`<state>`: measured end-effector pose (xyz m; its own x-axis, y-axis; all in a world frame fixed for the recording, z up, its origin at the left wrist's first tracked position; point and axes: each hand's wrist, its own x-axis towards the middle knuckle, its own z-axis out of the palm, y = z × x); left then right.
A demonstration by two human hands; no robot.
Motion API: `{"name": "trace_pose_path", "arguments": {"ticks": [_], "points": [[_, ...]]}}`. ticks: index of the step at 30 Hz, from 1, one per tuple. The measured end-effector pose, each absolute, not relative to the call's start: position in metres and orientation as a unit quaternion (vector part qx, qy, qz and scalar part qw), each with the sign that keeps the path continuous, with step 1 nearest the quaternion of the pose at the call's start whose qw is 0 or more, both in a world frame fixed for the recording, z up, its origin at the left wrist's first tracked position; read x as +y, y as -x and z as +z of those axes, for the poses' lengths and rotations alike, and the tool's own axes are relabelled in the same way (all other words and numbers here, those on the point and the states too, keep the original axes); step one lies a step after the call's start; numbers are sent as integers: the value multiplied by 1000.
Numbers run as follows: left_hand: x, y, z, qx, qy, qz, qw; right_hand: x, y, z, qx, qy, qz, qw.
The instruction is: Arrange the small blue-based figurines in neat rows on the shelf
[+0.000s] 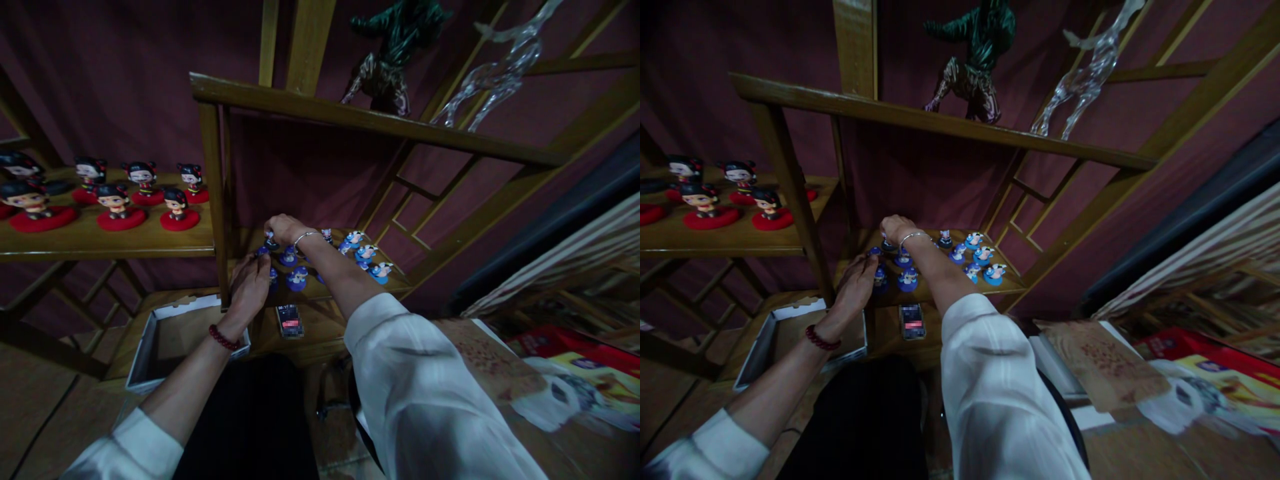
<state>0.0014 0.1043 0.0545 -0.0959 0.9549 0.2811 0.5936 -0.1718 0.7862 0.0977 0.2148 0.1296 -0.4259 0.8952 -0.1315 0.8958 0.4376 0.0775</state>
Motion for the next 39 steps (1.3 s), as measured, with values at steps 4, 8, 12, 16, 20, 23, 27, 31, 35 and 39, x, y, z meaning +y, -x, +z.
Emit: {"name": "trace_pose_path", "arguments": {"ticks": [4, 8, 12, 16, 20, 23, 27, 31, 35, 39], "points": [[104, -2, 53, 608, -635, 423, 219, 215, -98, 129, 846, -527, -1, 78], [106, -1, 50, 595, -635, 442, 216, 216, -99, 128, 848, -524, 2, 78], [106, -1, 48, 596, -632, 446, 217, 217, -102, 126, 850, -520, 1, 82], [107, -1, 47, 590, -638, 446, 215, 218, -104, 125, 850, -520, -2, 83], [107, -1, 46, 593, -635, 445, 216, 220, -105, 125, 855, -514, -5, 68], [107, -1, 47, 596, -636, 437, 221, 222, -110, 129, 861, -506, -10, 49], [107, 0, 47, 584, -642, 440, 230, 225, -127, 138, 851, -523, -31, 12], [106, 0, 47, 585, -634, 448, 235, 228, -148, 144, 832, -553, -42, 12], [105, -1, 48, 591, -618, 458, 243, 229, -162, 143, 832, -552, -11, 49], [104, -1, 49, 593, -613, 460, 247, 230, -165, 135, 828, -553, 5, 89]]}}
